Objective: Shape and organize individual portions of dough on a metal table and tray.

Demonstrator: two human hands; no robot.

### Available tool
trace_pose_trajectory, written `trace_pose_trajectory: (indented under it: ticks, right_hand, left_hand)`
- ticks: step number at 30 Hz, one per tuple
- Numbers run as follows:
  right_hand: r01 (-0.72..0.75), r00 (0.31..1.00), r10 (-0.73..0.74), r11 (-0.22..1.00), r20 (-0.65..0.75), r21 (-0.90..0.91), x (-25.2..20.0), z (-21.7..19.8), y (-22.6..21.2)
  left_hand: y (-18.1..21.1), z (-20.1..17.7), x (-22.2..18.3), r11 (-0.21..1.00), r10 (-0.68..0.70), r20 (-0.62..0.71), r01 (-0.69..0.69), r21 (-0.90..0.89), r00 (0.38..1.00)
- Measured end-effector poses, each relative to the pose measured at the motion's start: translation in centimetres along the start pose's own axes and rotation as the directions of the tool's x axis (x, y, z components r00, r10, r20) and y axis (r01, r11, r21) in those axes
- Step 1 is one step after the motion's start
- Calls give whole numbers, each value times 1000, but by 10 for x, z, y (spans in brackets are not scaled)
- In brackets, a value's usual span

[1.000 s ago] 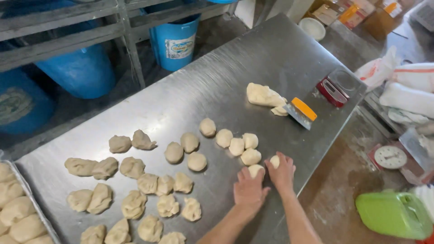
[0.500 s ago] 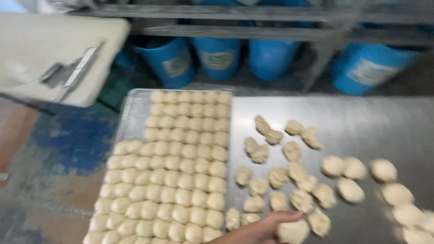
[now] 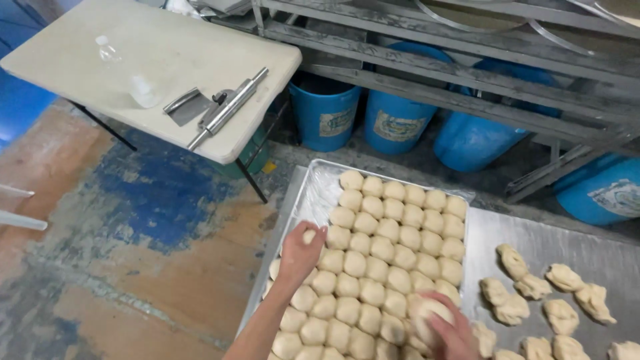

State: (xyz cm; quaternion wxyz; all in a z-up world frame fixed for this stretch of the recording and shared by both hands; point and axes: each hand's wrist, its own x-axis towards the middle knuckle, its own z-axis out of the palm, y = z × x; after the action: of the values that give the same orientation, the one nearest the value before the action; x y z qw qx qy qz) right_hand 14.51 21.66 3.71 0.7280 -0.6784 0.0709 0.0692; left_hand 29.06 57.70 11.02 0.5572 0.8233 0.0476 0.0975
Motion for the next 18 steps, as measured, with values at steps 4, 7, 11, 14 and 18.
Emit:
trace_pose_trajectory:
  ticks: [4,7,11,14,18]
  right_hand:
    - [-71,997,63,959,38,275,89,178,-74]
    - [182,981,-191,964,-29,-196,154,237,-63]
    - [365,906,-413,640,99,-676,184,252,-36]
    - [376,894,-397,411,208,-831,177,257,-52]
    - [197,980,-87,264,180,-944,169,267,-57]
  left_hand:
    - [-70,-2,57,857,211,192,-276,436,958]
    - [-71,-20,67,586,28,506,-424,690,862]
    - [-64,-31,66,589,41,501,-426,687,864]
    - [-55,-38,65,628,49,512,-425,652,858]
    - [-57,-31,51,528,-124,525,-393,753,842]
